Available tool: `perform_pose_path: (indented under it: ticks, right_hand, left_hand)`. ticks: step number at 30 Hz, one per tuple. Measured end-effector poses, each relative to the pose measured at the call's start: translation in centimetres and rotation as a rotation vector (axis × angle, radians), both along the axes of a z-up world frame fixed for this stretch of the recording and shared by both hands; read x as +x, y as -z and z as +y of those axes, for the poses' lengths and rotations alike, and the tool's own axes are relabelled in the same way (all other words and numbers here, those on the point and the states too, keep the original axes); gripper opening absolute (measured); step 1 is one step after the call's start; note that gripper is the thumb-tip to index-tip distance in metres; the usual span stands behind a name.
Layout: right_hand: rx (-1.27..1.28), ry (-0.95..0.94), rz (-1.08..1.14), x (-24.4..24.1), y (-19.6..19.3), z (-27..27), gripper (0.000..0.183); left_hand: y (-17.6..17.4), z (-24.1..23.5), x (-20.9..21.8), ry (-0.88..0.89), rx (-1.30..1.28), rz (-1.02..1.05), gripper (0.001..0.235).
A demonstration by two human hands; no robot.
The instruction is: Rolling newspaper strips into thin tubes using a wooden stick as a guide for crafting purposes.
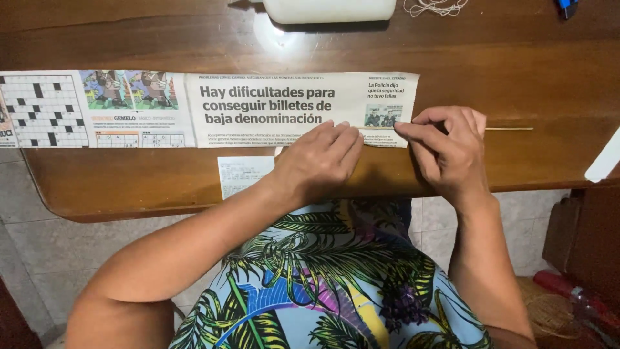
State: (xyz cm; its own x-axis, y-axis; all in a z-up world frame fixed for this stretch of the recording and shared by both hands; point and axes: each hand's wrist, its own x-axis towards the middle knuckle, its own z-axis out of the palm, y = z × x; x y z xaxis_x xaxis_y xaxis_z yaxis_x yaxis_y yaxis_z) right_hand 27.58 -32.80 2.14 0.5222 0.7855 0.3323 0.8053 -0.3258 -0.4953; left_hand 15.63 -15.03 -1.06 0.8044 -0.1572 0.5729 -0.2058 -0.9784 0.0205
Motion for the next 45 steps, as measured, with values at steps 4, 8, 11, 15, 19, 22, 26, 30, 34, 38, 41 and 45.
perform_pose_path:
  ticks: [4, 8, 11, 15, 19, 22, 26, 30, 34, 38, 41, 45]
  right_hand:
    - [-0.045, -0.052, -0.009, 0.2, -0.4, -0.5, 0.017]
    - [-0.037, -0.031, -0.017, 0.2, 0.0, -0.4, 0.028]
    - [-0.028, -0.013, -0.059, 0.2, 0.6, -0.3, 0.025]
    - [-0.021, -0.028, -0.074, 0.3, 0.6, -0.4, 0.024]
    - [-0.015, -0.049, -0.058, 0.2, 0.3, -0.2, 0.032]
    - [-0.022, -0.029, -0.073, 0.1, 0.5, -0.2, 0.031]
    - [-0.021, -0.008, -0.128, 0.2, 1.1, -0.3, 0.015]
    - [-0.016, 0.003, -0.126, 0.2, 1.4, -0.1, 0.007]
    - [-0.01, -0.01, -0.136, 0.2, 1.5, -0.1, 0.006]
    - [0.019, -0.033, -0.169, 0.1, 1.7, -0.1, 0.005]
    - [0.02, -0.045, -0.141, 0.0, 1.2, -0.3, 0.004]
    - [0.019, -0.01, -0.062, 0.6, 0.0, -1.8, 0.004]
  left_hand:
    - [0.5, 0.1, 0.5, -0.016, 0.064, -0.03, 0.012]
    - [0.0, 0.6, 0.8, 0.0, -0.19, 0.079, 0.012]
    - [-0.1, 0.4, 0.5, -0.023, -0.207, 0.089, 0.013]
    - [-0.3, 0.3, 0.4, -0.042, -0.214, 0.099, 0.013]
    - [-0.9, 0.5, 0.6, -0.032, -0.242, 0.119, 0.016]
    - [-0.9, 0.6, 0.7, -0.012, -0.255, 0.131, 0.015]
    - [-1.2, 0.7, 0.6, -0.019, -0.253, 0.135, 0.016]
    - [-1.2, 0.4, 0.4, -0.011, -0.241, 0.134, 0.016]
    - [-2.1, 0.6, 0.3, -0.02, -0.204, 0.135, 0.014]
    - [-0.9, 0.5, 0.2, -0.032, -0.161, 0.076, 0.014]
    - [-1.6, 1.2, -0.1, -0.036, -0.183, 0.086, 0.014]
    - [-2.0, 3.4, -1.3, -0.088, -0.123, 0.068, 0.01]
